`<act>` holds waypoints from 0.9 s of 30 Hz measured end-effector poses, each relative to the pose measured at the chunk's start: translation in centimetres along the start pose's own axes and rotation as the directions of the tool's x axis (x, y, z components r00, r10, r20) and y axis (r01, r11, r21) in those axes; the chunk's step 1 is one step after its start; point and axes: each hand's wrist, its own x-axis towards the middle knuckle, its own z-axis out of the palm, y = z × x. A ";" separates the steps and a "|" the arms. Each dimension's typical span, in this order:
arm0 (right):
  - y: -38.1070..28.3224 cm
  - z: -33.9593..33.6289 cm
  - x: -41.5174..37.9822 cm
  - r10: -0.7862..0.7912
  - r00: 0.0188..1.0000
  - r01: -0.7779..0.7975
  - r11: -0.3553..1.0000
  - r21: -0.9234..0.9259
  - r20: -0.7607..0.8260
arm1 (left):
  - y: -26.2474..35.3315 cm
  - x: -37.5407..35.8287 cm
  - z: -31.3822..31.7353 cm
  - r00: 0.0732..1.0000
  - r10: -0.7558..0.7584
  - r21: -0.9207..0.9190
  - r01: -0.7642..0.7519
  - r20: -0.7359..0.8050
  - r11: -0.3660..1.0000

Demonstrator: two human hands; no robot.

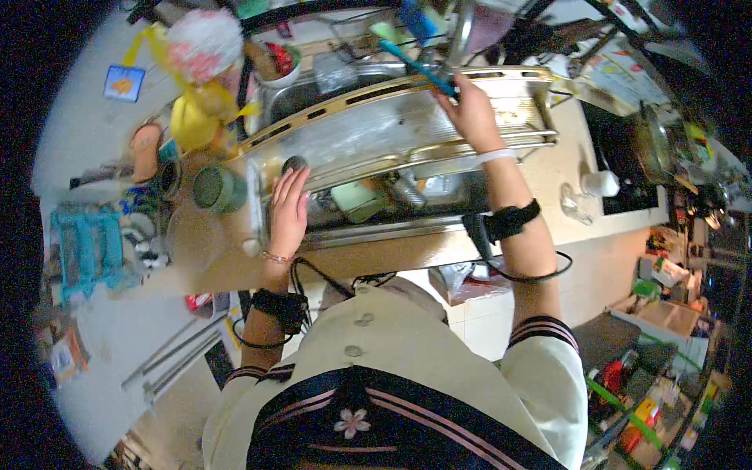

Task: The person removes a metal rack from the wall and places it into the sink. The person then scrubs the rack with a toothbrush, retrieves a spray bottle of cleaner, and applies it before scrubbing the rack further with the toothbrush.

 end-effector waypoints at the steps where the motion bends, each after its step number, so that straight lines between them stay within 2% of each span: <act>1: -0.5 -0.3 -0.1 0.001 1.000 -0.001 1.000 -0.027 0.001 | 0.1 0.4 0.5 0.999 -0.011 0.017 0.011 0.040 1.000; 2: -0.4 -0.4 -0.1 -0.006 1.000 0.005 0.999 -0.032 -0.003 | 0.0 0.6 0.9 0.997 -0.026 0.040 0.023 0.079 0.999; 3: -0.8 -0.7 -0.2 0.075 0.997 -0.073 0.995 -0.061 0.024 | -0.1 0.9 1.3 0.992 -0.042 0.068 0.034 0.118 0.997; 4: -0.7 -0.8 -0.3 0.054 0.998 -0.053 0.995 -0.083 0.015 | -0.2 1.1 1.9 0.999 0.032 0.065 -0.032 -0.013 0.997; 7: -0.6 -1.4 -0.5 0.015 1.000 -0.013 0.985 -0.174 0.007 | -0.1 0.9 1.8 0.997 -0.057 0.030 0.056 0.047 0.998; 11: -1.1 -2.0 -0.6 -0.008 1.000 0.009 0.970 -0.243 0.004 | -0.5 0.8 2.2 0.998 -0.048 0.013 0.047 0.041 0.999; 14: -2.2 -2.4 -0.7 0.066 0.998 -0.060 0.956 -0.287 0.009 | -0.5 0.8 2.4 0.998 -0.050 0.003 0.050 0.024 0.999; 17: -1.7 -1.9 -1.0 0.012 0.998 -0.028 0.958 -0.286 -0.057 | -0.4 0.9 2.4 0.997 -0.058 0.003 0.058 0.047 0.998; 22: -1.0 -1.1 -1.3 0.023 0.993 -0.055 0.957 -0.285 -0.114 | -0.2 0.9 2.6 0.999 -0.034 0.017 0.034 0.017 0.999; 24: 0.3 -0.3 -1.5 0.017 0.989 -0.055 0.964 -0.259 -0.146 | -0.1 0.8 2.2 1.000 -0.014 0.088 0.013 0.020 0.996; 25: 0.5 -0.2 -1.5 -0.039 0.986 -0.003 0.968 -0.250 -0.162 | -0.2 0.5 2.4 1.000 0.002 0.107 -0.001 -0.008 0.994; 27: -0.2 -0.7 -1.4 -0.030 0.993 -0.004 0.962 -0.273 -0.118 | 0.7 0.0 2.0 1.000 0.024 0.134 -0.024 0.002 0.991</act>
